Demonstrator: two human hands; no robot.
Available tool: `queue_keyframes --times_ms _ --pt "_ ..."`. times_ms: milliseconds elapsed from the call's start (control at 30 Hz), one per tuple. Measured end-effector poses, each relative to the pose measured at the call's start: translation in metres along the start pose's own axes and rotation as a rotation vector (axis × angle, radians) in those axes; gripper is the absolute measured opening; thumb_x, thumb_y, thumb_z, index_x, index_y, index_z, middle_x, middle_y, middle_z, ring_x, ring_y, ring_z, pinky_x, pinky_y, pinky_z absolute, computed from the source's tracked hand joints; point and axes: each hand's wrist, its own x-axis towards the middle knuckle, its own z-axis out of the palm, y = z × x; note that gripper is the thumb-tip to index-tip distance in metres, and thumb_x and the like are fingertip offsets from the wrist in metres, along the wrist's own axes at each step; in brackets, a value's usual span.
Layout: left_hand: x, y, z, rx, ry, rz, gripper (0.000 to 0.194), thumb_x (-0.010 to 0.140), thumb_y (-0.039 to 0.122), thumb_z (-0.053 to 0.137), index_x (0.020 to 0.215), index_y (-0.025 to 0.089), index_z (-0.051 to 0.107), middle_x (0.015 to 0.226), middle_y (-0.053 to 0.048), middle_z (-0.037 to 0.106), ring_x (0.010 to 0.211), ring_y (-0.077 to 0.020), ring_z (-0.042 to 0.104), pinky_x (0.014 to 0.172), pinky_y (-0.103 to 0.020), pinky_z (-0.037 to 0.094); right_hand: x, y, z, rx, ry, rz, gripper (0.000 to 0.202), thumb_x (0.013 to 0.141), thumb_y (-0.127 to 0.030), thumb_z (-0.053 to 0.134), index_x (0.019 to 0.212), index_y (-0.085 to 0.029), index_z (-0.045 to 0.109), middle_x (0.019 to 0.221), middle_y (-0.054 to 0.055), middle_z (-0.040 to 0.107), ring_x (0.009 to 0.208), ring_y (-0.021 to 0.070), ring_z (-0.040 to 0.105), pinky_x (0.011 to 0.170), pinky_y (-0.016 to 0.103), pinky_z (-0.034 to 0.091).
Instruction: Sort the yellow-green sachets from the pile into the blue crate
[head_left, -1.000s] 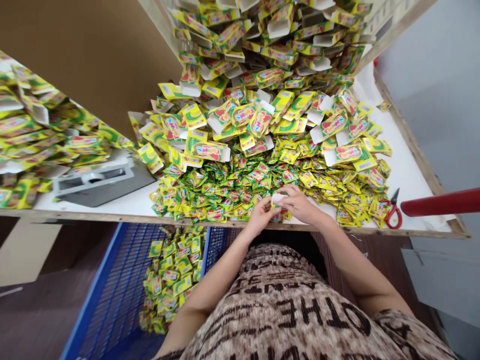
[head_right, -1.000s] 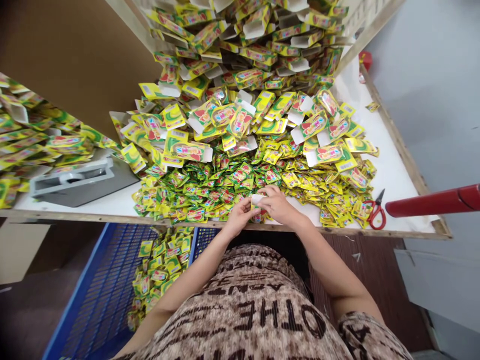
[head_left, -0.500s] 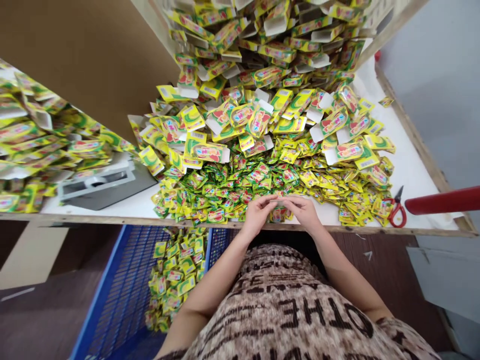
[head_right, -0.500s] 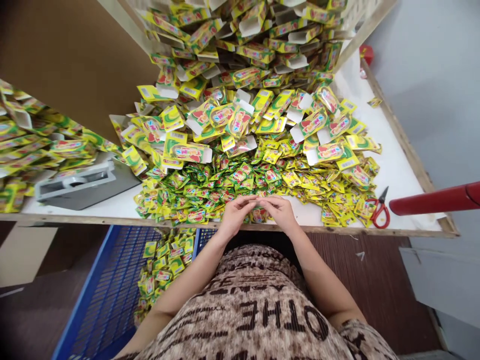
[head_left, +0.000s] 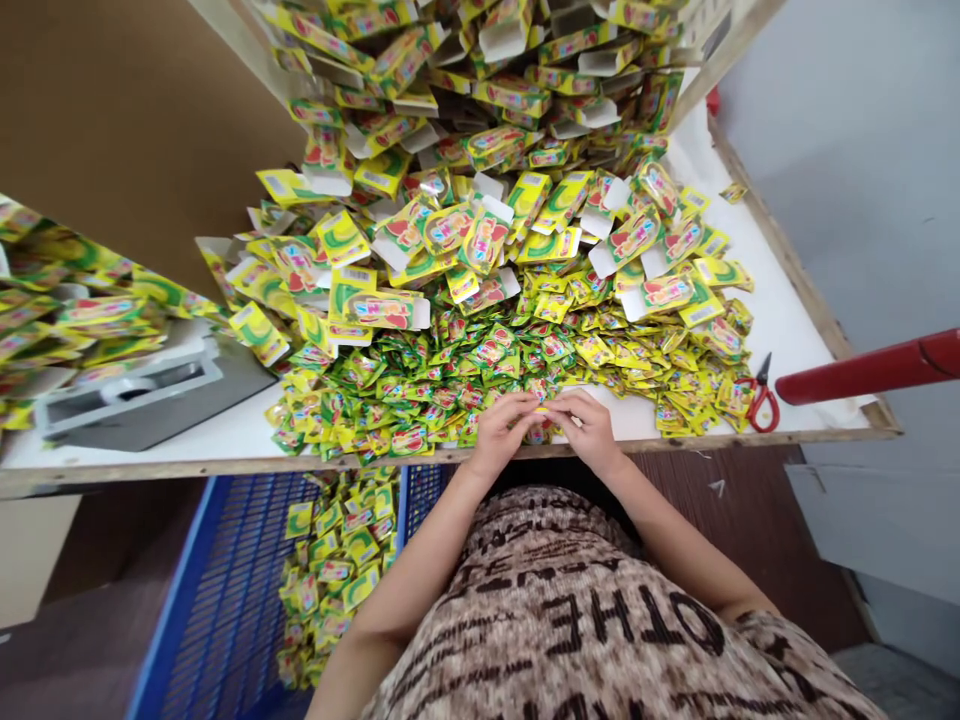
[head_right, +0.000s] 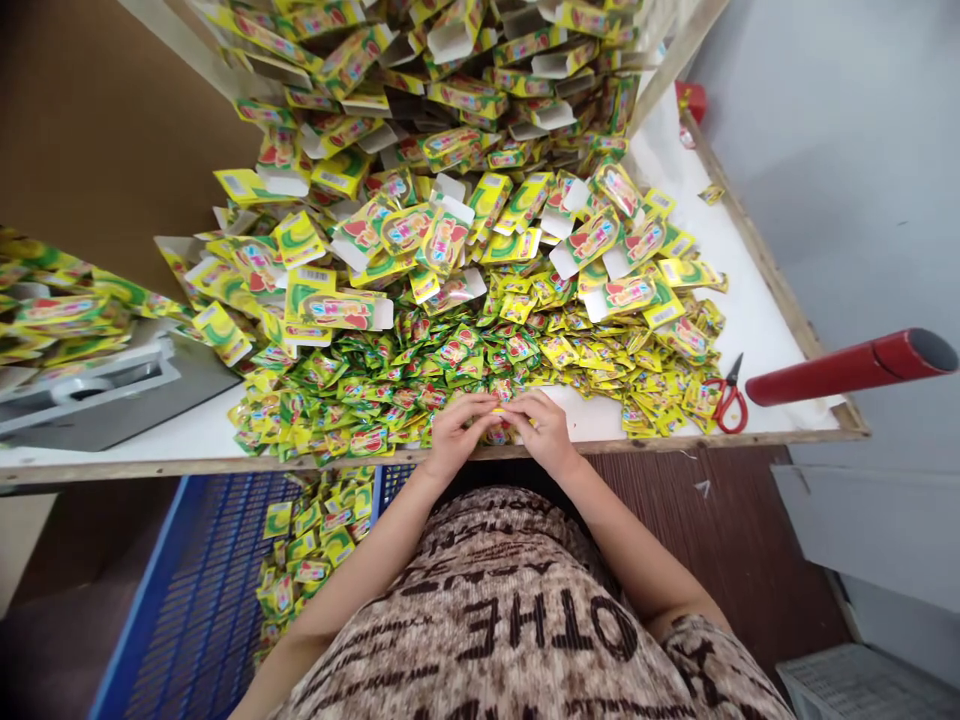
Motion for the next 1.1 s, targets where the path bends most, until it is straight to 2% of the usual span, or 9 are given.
queue_keyframes --times_ms 167,267,367,500,600,700,867,967,1100 --pt "-0.007 -0.002 -0.002 0.027 -0.118 -0.005 0.020 0.088 0.031 0.062 0.102 0.021 0.073 0.104 -0.010 0.070 0.098 -0.0189 0.065 0.091 -0.037 0.052 0.006 -0.001 -0.021 -0.126 -0.198 -0.101 0.019 0.092 -0.030 0.056 0.101 -0.027 0.073 0.097 0.007 0.066 0.093 0.0202 0.063 0.085 0.038 0.053" --pt "-0.007 -0.003 0.001 0.049 -0.220 -0.011 0.028 0.091 0.033 0.058 0.115 0.023 0.069 0.095 -0.008 0.065 0.091 -0.0179 0.062 0.085 -0.033 0.051 0.044 0.004 -0.049 -0.314 -0.283 -0.139 0.024 0.093 -0.024 0.051 0.104 -0.025 0.072 0.106 0.009 0.066 0.102 0.0231 0.061 0.093 0.043 0.049" --pt "-0.006 -0.006 0.004 0.073 -0.303 -0.022 0.034 0.092 0.033 0.054 0.123 0.025 0.065 0.090 -0.006 0.060 0.085 -0.0172 0.057 0.082 -0.032 0.049 0.082 0.014 -0.074 -0.711 -0.337 -0.120 0.048 0.080 -0.021 0.068 0.128 -0.020 0.062 0.127 0.015 0.058 0.118 0.0324 0.050 0.100 0.050 0.044" --pt "-0.006 -0.005 0.008 -0.003 -0.251 -0.007 0.032 0.093 0.032 0.052 0.120 0.023 0.066 0.098 -0.009 0.062 0.094 -0.0196 0.059 0.087 -0.034 0.048 0.102 0.028 -0.094 -0.799 -0.456 -0.097 0.048 0.078 -0.017 0.067 0.126 -0.018 0.064 0.118 0.013 0.066 0.108 0.0297 0.056 0.096 0.046 0.046" --pt "-0.009 0.008 -0.001 -0.096 -0.110 -0.033 0.032 0.091 0.032 0.055 0.120 0.022 0.064 0.110 -0.010 0.064 0.104 -0.0206 0.060 0.094 -0.035 0.046 0.108 0.025 -0.098 -0.626 -0.271 -0.036 0.028 0.084 -0.024 0.062 0.109 -0.019 0.073 0.104 0.011 0.073 0.097 0.0263 0.064 0.091 0.043 0.048" --pt "-0.024 0.030 -0.040 -0.153 -0.007 -0.196 0.029 0.088 0.035 0.060 0.113 0.021 0.066 0.110 -0.009 0.066 0.101 -0.0207 0.061 0.092 -0.032 0.047 0.121 0.002 -0.072 -0.412 -0.133 -0.021 0.024 0.085 -0.032 0.061 0.102 -0.020 0.073 0.101 0.007 0.074 0.092 0.0236 0.067 0.086 0.039 0.050" --pt "-0.094 0.029 -0.151 0.019 -0.430 -0.621 0.026 0.083 0.040 0.060 0.097 0.021 0.070 0.098 -0.005 0.071 0.092 -0.0216 0.064 0.085 -0.029 0.048 0.165 -0.042 0.026 -0.417 -0.709 -0.195 0.015 0.080 -0.019 0.067 0.093 -0.020 0.074 0.092 0.003 0.074 0.087 0.0186 0.067 0.081 0.030 0.049" --pt "-0.163 -0.002 -0.204 0.354 -0.335 -0.914 0.018 0.074 0.033 0.061 0.084 0.021 0.069 0.089 -0.003 0.072 0.089 -0.0235 0.065 0.084 -0.031 0.048 0.189 -0.055 0.075 -0.718 -0.944 -0.313 0.035 0.070 -0.002 0.066 0.097 -0.021 0.075 0.090 0.005 0.073 0.087 0.0204 0.066 0.077 0.029 0.047" --pt "-0.235 -0.034 -0.242 0.824 -0.136 -1.184 0.016 0.062 0.021 0.063 0.077 0.017 0.067 0.071 -0.008 0.070 0.076 -0.0295 0.068 0.069 -0.033 0.049 0.202 -0.061 0.108 -1.035 -1.065 -0.333 0.030 0.063 0.003 0.067 0.085 -0.014 0.077 0.081 0.012 0.073 0.083 0.0262 0.068 0.073 0.033 0.047"
